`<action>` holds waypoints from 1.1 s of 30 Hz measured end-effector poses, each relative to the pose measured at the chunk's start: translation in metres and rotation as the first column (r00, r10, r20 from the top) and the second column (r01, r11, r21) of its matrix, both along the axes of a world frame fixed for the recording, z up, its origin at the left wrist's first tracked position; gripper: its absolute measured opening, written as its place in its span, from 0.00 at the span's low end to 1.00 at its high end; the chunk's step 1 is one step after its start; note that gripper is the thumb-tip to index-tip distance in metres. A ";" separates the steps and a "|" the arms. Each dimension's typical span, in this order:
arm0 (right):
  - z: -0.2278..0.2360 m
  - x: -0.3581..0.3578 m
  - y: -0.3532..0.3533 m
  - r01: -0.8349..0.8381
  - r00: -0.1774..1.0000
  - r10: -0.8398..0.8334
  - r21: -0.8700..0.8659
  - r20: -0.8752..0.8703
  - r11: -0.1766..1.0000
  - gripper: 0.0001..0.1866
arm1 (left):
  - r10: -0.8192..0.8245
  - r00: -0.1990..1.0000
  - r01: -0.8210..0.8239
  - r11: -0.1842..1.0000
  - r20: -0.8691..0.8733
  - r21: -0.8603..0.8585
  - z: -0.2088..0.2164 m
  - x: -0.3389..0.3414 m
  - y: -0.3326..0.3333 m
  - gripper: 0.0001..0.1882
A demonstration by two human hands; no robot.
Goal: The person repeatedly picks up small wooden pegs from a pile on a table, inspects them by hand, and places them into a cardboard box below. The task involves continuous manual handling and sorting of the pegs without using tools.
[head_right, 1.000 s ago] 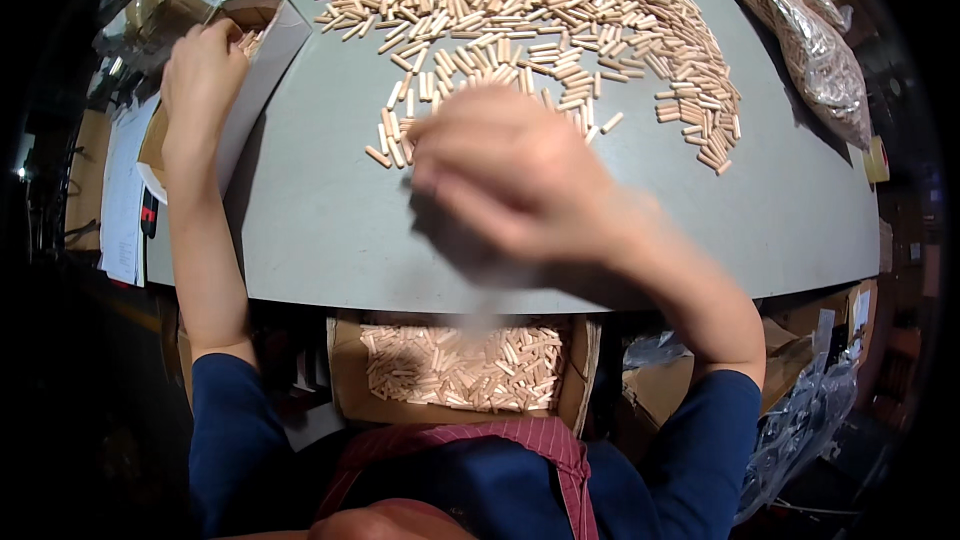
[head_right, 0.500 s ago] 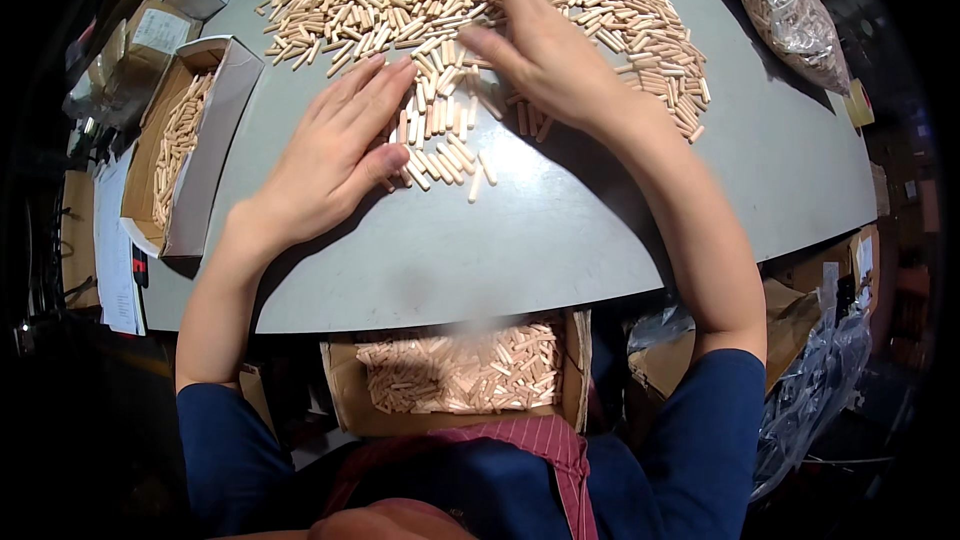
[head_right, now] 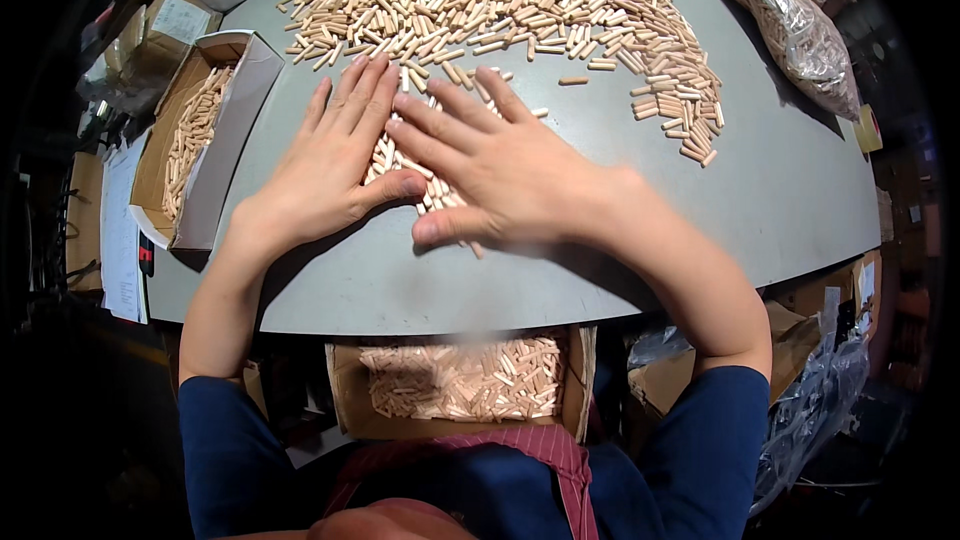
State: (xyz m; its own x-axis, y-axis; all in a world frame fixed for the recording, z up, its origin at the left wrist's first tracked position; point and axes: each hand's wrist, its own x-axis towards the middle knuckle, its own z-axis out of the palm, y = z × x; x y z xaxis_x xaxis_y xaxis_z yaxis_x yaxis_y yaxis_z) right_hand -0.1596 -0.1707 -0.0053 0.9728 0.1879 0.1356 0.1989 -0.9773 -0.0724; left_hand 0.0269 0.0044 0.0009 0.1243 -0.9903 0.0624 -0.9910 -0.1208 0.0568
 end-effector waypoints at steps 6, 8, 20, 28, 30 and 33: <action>0.004 0.004 -0.013 0.101 0.993 -0.103 0.025 0.059 0.995 0.54 | -0.043 0.999 0.043 0.999 -0.022 -0.013 -0.003 0.000 0.000 0.58; 0.006 0.011 -0.044 0.171 0.953 -0.195 0.119 0.233 0.978 0.50 | -0.057 0.998 0.057 0.998 -0.010 -0.023 -0.002 -0.006 0.000 0.58; 0.025 0.008 -0.084 0.171 0.803 -0.429 0.530 0.414 0.830 0.34 | -0.289 0.957 0.286 0.956 -0.034 -0.060 -0.001 -0.028 0.002 0.62; 0.025 0.005 -0.086 0.202 0.817 -0.362 0.365 0.449 0.909 0.29 | -0.364 0.931 0.363 0.932 -0.026 -0.017 0.006 -0.029 0.002 0.61; 0.025 0.005 -0.086 0.201 0.817 -0.337 0.318 0.468 0.927 0.28 | -0.285 0.958 0.286 0.958 0.030 -0.040 0.000 -0.025 0.001 0.61; 0.024 0.005 -0.086 0.207 0.808 -0.363 0.353 0.463 0.913 0.27 | -0.250 0.968 0.249 0.965 0.000 -0.076 -0.002 -0.022 0.000 0.61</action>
State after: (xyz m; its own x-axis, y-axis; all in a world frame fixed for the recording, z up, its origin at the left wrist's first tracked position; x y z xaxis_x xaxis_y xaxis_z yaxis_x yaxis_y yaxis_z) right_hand -0.1544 -0.2569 0.0190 0.7507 -0.2070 0.6274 -0.0019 -0.9503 -0.3112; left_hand 0.0048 0.0044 -0.0010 -0.1253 -0.9825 0.1376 -0.9886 0.1353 0.0659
